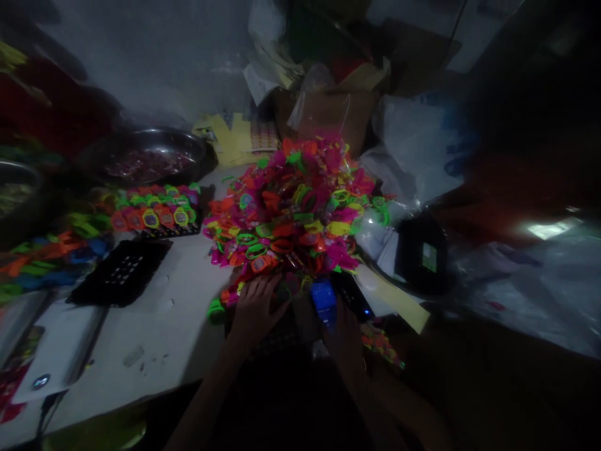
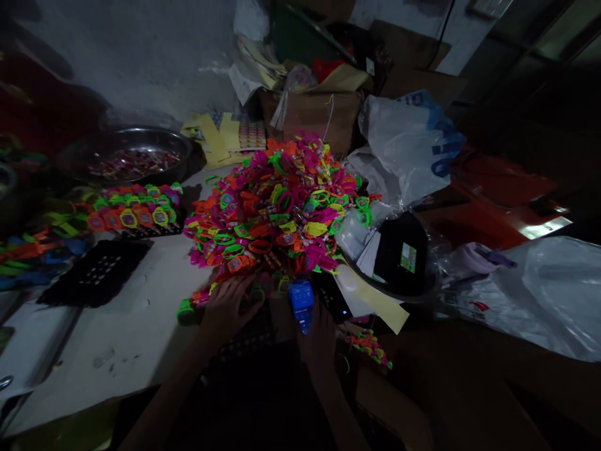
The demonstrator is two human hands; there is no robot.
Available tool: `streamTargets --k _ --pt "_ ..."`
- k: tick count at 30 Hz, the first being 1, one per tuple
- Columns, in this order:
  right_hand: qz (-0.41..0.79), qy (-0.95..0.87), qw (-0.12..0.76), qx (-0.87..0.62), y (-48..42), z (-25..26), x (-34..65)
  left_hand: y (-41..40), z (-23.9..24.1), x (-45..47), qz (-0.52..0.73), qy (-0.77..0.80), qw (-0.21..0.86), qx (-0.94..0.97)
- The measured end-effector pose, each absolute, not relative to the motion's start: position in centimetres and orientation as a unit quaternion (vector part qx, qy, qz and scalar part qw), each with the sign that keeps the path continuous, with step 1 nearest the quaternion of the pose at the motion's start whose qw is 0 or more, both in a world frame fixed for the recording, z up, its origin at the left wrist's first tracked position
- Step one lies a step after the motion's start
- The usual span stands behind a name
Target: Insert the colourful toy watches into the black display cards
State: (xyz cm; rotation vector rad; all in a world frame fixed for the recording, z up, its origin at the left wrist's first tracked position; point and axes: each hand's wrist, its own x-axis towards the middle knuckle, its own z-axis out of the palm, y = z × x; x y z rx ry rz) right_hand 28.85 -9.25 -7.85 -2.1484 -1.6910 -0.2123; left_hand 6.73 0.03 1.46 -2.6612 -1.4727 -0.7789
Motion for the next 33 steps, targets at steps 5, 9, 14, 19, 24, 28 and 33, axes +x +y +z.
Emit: streamTargets --k 5,9,14,19,24,28,33 --pt "-0.084 -0.594 0.176 -0.781 -8.3 -7.5 28.6 0.2 1.3 6.8 -0.252 -0.473 -0.02 -0.844" --pt "-0.114 -0.596 0.196 -0.77 -7.9 -7.7 28.4 0.2 1.2 6.6 -0.248 -0.474 -0.031 -0.844" --pt "-0.121 -0.593 0.215 -0.766 -7.9 -8.3 28.3 -0.2 1.3 6.4 -0.241 -0.485 -0.061 -0.838" --pt "-0.096 -0.584 0.208 -0.779 -7.9 -8.3 28.3 -0.4 1.5 6.6 -0.235 -0.491 -0.069 -0.836" --pt "-0.081 -0.593 0.229 -0.768 -7.9 -8.3 28.7 0.0 1.4 6.6 -0.246 -0.479 -0.046 -0.841" --pt "-0.01 -0.605 0.272 -0.748 -8.3 -8.6 29.9 0.2 1.3 6.5 -0.247 -0.472 -0.041 -0.846" --pt "0.058 -0.592 0.313 -0.74 -9.6 -9.1 31.6 0.1 1.3 6.6 -0.248 -0.477 -0.036 -0.842"
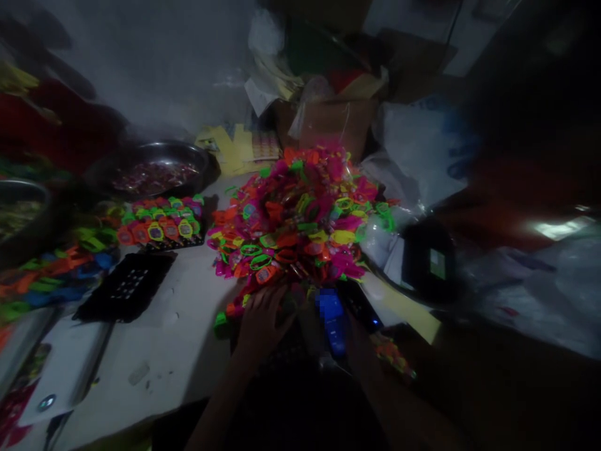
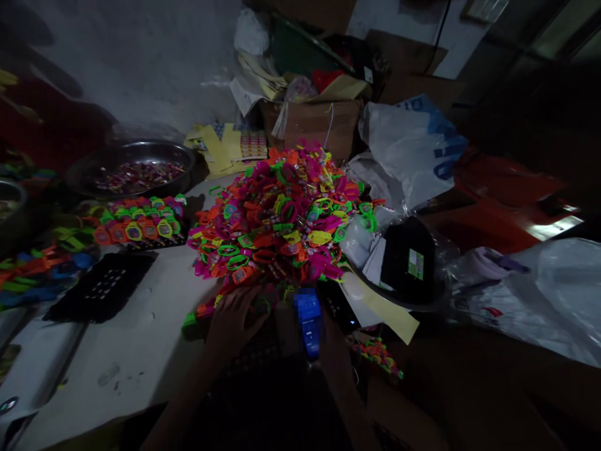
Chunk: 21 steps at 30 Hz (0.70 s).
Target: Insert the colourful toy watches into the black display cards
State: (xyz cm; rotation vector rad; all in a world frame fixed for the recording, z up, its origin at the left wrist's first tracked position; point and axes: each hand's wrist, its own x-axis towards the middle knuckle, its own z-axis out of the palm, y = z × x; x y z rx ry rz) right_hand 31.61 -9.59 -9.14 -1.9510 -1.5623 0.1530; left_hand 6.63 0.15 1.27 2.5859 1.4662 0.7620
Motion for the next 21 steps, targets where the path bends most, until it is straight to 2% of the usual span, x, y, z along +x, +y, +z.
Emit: streamTargets --k 6,21 --pt "0.096 -0.581 0.314 -0.745 -10.3 -9.2 32.1 0.2 1.2 6.7 0.244 0.477 0.045 0.843" --pt "0.049 -0.601 0.307 -0.736 -10.7 -10.9 32.4 0.2 1.3 6.7 0.241 0.475 0.03 0.846"
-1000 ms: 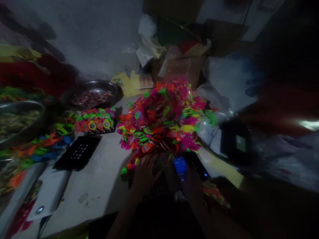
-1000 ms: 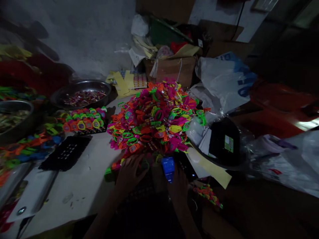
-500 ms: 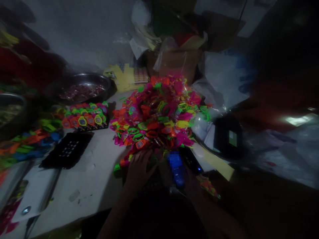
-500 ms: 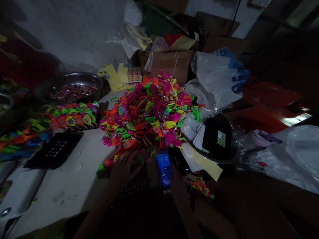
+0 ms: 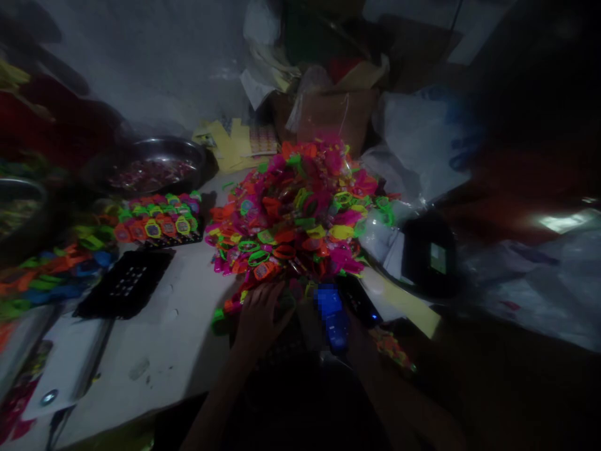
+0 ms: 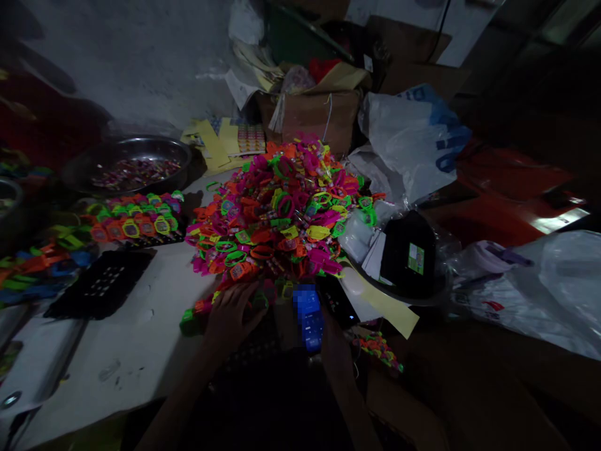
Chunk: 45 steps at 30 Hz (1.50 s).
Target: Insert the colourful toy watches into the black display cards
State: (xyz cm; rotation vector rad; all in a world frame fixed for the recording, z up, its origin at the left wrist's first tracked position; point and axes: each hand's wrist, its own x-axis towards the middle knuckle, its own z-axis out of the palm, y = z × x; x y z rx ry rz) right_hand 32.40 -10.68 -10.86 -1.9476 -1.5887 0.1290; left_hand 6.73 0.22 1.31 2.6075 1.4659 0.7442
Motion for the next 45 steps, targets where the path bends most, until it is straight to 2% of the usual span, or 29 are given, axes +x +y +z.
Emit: streamTargets --k 7,12,21,27,39,45 --pt "0.002 -0.633 0.282 -0.721 -10.6 -11.3 32.3 0.3 1.2 6.7 0.237 0.477 0.03 0.846" --pt "-0.035 -0.702 0.251 -0.665 -10.0 -9.4 31.8 0.3 1.1 6.6 0.235 0.476 0.007 0.848" --pt "-0.055 -0.664 0.266 -0.697 -4.6 -7.0 31.6 0.5 0.7 6.5 0.219 0.467 -0.031 0.856" --pt "-0.071 -0.68 0.238 -0.69 -3.6 -6.7 32.3 0.5 0.6 6.4 0.212 0.474 -0.028 0.854" --pt "-0.074 -0.649 0.298 -0.696 -7.4 -8.6 33.4 0.3 1.1 6.6 0.211 0.483 -0.006 0.85" --pt "-0.054 -0.662 0.271 -0.697 -9.7 -8.5 33.6 0.4 1.0 6.7 0.217 0.482 -0.013 0.849"
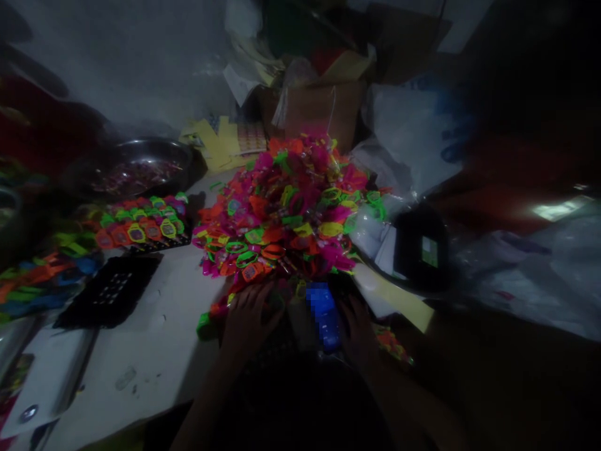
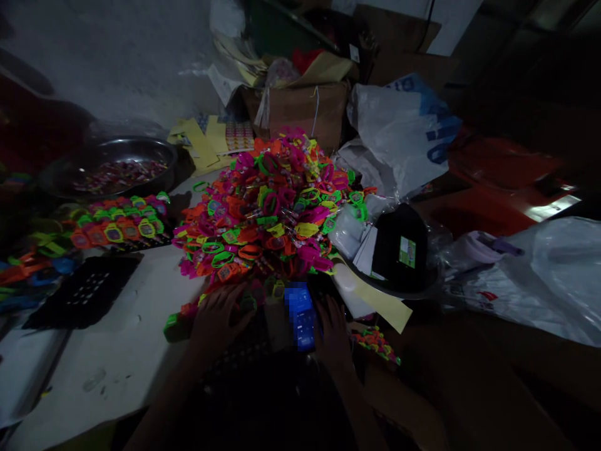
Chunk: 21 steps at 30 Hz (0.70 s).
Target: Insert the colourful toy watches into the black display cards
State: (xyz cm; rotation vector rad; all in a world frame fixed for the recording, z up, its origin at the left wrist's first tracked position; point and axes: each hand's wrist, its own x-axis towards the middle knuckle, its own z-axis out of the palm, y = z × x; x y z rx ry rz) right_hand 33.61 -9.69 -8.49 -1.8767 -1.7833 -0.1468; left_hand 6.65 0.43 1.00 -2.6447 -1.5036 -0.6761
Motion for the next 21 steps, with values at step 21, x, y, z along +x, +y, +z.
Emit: streamTargets --k 21 --pt "-0.017 -0.657 0.286 -0.697 -10.7 -7.9 32.1 0.4 1.0 6.7 -0.212 -0.48 0.016 -0.851"
